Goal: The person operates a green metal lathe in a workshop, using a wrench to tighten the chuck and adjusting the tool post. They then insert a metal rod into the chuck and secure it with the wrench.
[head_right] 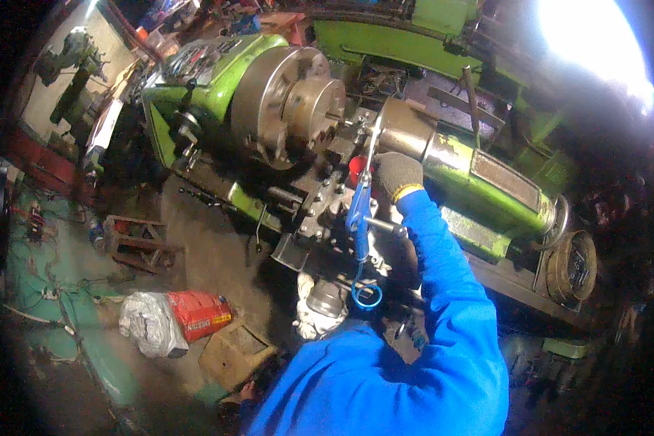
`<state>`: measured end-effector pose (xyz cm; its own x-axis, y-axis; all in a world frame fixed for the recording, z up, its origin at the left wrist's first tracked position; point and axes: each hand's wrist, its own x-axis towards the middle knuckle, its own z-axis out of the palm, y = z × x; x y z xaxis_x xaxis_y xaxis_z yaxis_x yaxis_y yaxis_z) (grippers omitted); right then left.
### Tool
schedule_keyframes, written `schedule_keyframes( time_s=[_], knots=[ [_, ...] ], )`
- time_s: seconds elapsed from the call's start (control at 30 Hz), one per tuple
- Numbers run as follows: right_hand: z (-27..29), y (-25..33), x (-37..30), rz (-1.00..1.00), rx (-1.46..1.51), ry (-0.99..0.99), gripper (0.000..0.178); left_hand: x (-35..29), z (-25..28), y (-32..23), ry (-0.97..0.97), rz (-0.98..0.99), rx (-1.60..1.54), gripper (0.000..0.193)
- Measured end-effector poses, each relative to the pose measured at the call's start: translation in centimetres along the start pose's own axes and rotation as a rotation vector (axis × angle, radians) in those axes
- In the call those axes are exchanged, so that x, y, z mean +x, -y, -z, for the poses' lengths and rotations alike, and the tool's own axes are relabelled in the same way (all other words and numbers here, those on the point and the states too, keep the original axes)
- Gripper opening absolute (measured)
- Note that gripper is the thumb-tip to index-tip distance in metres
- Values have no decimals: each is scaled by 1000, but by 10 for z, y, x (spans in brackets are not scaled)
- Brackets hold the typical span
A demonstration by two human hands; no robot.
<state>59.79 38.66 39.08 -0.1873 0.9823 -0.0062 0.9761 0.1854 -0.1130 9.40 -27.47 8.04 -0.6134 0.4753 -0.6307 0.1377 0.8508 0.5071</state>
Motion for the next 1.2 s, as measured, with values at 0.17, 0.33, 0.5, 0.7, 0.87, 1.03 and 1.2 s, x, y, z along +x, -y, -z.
schedule_keyframes(
  time_s=[0.17, 0.33, 0.5, 0.7, 0.87, 1.03, 1.2],
  knots=[
    [4, 3, -5, -21, 22, -3, 29, -13, -22, 22, -2, 195, -299, 44],
    [-11, -23, -35, -194, 372, -361, 30, -22, -30, 41, 16, 193, -190, 44],
    [-17, -35, -68, -271, 953, -452, 25, -25, -43, 39, 56, 184, -137, 43],
    [-63, -64, -76, -372, 1063, -532, 21, -14, -39, 25, 89, 154, -76, 42],
    [-55, -49, -85, -395, 1184, -477, 27, -3, -31, 12, 103, 126, -50, 41],
    [-46, -49, -88, -443, 1358, -345, 31, 7, -30, -2, 111, 98, -37, 41],
    [-40, -51, -85, -329, 1196, -385, 29, -1, -36, 3, 105, 93, -29, 40]
  ],
)
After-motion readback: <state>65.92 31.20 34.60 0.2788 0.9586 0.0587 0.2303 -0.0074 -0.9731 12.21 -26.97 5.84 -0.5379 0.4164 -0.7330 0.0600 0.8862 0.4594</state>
